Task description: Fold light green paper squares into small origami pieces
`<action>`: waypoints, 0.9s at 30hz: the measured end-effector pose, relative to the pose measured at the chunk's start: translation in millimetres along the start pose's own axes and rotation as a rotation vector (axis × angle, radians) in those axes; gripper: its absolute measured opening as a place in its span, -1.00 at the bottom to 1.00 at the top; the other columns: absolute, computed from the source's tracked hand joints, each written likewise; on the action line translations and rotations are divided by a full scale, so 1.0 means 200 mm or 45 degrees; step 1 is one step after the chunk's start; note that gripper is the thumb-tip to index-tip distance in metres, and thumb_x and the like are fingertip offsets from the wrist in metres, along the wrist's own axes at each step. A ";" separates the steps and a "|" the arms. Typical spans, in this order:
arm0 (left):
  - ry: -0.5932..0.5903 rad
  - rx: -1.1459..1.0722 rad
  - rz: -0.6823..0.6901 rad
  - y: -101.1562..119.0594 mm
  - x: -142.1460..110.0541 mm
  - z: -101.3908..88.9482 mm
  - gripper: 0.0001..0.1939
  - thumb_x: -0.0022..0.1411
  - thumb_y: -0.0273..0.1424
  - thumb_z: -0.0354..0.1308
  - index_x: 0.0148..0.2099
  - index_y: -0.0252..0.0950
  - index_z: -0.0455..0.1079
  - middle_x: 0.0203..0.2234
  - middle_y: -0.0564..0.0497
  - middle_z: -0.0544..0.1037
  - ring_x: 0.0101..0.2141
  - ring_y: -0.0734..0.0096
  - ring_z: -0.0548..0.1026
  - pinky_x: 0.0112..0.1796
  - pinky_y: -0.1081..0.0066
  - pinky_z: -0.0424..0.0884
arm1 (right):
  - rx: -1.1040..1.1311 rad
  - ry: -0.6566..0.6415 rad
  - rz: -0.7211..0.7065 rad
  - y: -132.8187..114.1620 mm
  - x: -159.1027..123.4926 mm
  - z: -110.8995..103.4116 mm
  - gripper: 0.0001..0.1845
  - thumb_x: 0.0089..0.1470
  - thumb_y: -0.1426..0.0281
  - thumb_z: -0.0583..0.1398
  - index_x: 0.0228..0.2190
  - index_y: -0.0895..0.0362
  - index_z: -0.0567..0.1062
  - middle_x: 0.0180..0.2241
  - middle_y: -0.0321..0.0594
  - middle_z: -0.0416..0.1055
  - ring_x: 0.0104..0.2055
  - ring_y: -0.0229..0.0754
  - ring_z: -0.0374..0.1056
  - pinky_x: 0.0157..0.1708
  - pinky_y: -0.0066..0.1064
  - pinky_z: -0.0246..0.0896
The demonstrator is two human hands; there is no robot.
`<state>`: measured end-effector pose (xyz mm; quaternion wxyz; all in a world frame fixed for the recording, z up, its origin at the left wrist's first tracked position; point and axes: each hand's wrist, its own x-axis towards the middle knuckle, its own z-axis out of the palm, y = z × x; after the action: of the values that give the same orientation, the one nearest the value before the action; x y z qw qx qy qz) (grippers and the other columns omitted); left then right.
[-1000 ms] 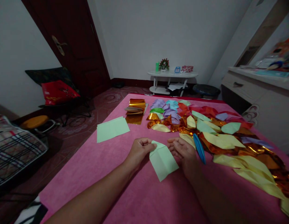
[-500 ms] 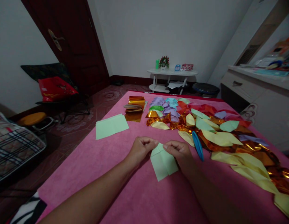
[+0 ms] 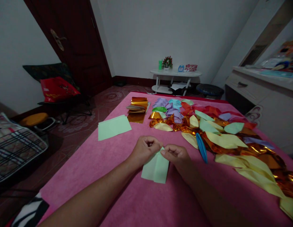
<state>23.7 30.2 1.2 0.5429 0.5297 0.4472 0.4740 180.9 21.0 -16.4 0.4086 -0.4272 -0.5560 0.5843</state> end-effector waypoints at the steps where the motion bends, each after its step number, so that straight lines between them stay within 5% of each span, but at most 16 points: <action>1: -0.008 0.021 0.021 0.00 0.00 0.00 -0.72 -0.03 -0.30 0.25 -0.61 -0.38 0.33 -0.68 0.10 0.31 -0.61 0.58 0.22 -0.55 0.54 0.13 | -0.014 0.005 -0.005 0.00 0.00 0.01 -0.72 -0.06 0.23 0.26 -0.62 0.17 0.44 -0.67 -0.41 0.27 -0.61 -0.35 0.12 -0.57 -0.51 -0.02; 9: -0.019 0.151 0.073 -0.05 0.00 0.01 -0.70 0.04 -0.25 0.25 -0.56 -0.39 0.40 -0.68 0.10 0.33 -0.61 0.59 0.23 -0.55 0.54 0.14 | -0.166 0.146 -0.016 0.03 -0.01 0.01 -0.71 -0.05 0.26 0.25 -0.64 0.15 0.39 -0.68 -0.40 0.24 -0.64 -0.36 0.07 -0.61 -0.50 -0.06; 15: -0.255 0.070 -0.121 0.00 0.03 -0.05 -0.64 -0.07 -0.16 0.33 -0.46 -0.42 0.49 -0.63 -0.01 0.47 -0.63 0.54 0.32 -0.56 0.51 0.18 | -0.002 0.130 0.006 0.02 0.00 0.01 -0.67 -0.11 0.22 0.29 -0.67 0.16 0.38 -0.71 -0.42 0.20 -0.65 -0.38 0.04 -0.62 -0.52 -0.11; 21: -0.126 0.014 -0.148 0.02 0.04 -0.10 -0.62 -0.14 -0.18 0.38 -0.46 -0.42 0.44 -0.65 0.04 0.43 -0.65 0.59 0.30 -0.58 0.54 0.16 | 0.197 0.255 0.094 -0.03 0.00 0.02 -0.70 -0.18 0.20 0.34 -0.52 0.17 0.46 -0.64 -0.37 0.36 -0.64 -0.36 0.14 -0.63 -0.53 -0.02; 27: -0.398 0.126 -0.249 0.01 0.06 -0.17 -0.61 -0.11 -0.16 0.35 -0.46 -0.42 0.41 -0.66 0.09 0.36 -0.65 0.62 0.24 -0.59 0.55 0.13 | 0.010 0.209 0.074 -0.02 0.01 0.00 -0.68 -0.14 0.17 0.31 -0.56 0.18 0.44 -0.66 -0.38 0.32 -0.65 -0.37 0.13 -0.64 -0.53 -0.04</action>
<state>-7.7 46.1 2.4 0.6226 0.5769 0.4296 0.3084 181.3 22.9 -11.9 0.4375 -0.4880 -0.5056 0.5610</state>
